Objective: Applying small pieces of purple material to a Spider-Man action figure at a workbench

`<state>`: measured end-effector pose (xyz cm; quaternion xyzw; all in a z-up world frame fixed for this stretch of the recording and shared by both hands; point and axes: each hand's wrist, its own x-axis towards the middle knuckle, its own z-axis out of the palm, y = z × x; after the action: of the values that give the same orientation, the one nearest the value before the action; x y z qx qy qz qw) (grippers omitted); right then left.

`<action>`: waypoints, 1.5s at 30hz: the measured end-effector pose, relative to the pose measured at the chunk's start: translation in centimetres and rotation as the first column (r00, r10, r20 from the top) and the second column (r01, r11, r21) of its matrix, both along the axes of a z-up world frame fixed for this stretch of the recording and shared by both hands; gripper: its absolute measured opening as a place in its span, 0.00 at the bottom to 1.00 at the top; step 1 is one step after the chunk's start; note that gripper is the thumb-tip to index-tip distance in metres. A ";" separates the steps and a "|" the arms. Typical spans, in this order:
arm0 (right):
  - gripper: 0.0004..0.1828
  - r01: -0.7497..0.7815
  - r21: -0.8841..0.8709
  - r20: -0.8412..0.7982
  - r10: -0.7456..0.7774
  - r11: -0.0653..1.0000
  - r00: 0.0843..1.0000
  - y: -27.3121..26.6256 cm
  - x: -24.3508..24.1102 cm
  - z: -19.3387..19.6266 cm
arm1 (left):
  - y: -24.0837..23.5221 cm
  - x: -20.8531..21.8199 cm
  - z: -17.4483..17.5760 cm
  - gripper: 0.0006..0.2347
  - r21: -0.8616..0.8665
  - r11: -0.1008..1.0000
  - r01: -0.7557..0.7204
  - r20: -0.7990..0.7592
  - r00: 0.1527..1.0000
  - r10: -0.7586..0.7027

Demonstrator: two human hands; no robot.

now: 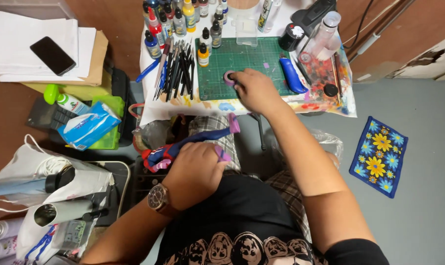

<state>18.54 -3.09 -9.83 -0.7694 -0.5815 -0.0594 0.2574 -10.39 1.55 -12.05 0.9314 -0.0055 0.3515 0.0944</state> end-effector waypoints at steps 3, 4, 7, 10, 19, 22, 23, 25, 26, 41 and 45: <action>0.09 -0.013 0.056 0.055 0.010 0.998 0.998 -0.1 1.0 -1.5 | 0.9 -0.7 2.5 0.15 -0.058 0.996 -0.063 0.040 0.997 0.066; 0.09 -0.050 0.110 0.022 0.048 0.993 0.999 -0.2 1.2 -1.7 | 1.2 -1.0 3.5 0.11 -0.089 0.994 -0.066 0.085 0.994 0.074; 0.07 -0.166 0.322 -0.214 0.243 0.932 0.946 -4.4 -2.6 1.4 | 1.3 -1.7 6.7 0.07 -0.188 0.975 -0.120 0.153 0.977 0.150; 0.06 -0.229 0.473 -0.466 0.462 0.851 0.755 -8.5 -5.0 0.8 | 1.6 -1.3 7.8 0.05 -0.229 0.970 -0.085 0.182 0.975 0.129; 0.08 0.029 0.642 -0.462 0.356 0.766 0.812 -16.1 -7.3 -3.9 | -2.3 0.4 4.2 0.09 -0.024 0.997 0.069 0.111 0.992 -0.066; 0.09 0.101 0.723 -0.452 0.357 0.684 0.817 -17.6 -5.5 -5.3 | -3.9 3.1 -3.3 0.08 0.063 0.996 0.068 0.030 0.997 -0.070; 0.09 0.112 0.722 -0.458 0.350 0.683 0.817 -18.0 -5.8 -4.6 | -4.8 3.8 -4.4 0.08 0.062 0.995 0.077 0.023 0.997 -0.078; 0.09 0.095 0.750 -0.385 0.314 0.655 0.868 -18.9 -5.9 -2.7 | -6.4 5.6 -6.3 0.08 0.051 0.993 0.105 -0.061 0.993 -0.102; 0.09 0.104 0.753 -0.383 0.303 0.650 0.873 -19.5 -6.1 -1.9 | -7.0 6.7 -7.2 0.08 0.056 0.991 0.120 -0.061 0.991 -0.117; 0.06 0.149 0.764 -0.259 0.087 0.627 0.962 -25.7 -6.4 -1.1 | -15.8 15.5 -14.8 0.04 0.190 0.907 0.375 -0.126 0.926 -0.356; 0.06 0.157 0.695 -0.303 0.088 0.702 0.949 -24.3 -6.9 -0.2 | -15.3 15.9 -16.1 0.06 0.117 0.876 0.469 -0.300 0.857 -0.419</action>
<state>11.61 -27.39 -10.07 -0.6204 -0.4499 -0.1611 0.6220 5.55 -13.71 -28.15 0.9480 -0.2408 0.1899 0.0857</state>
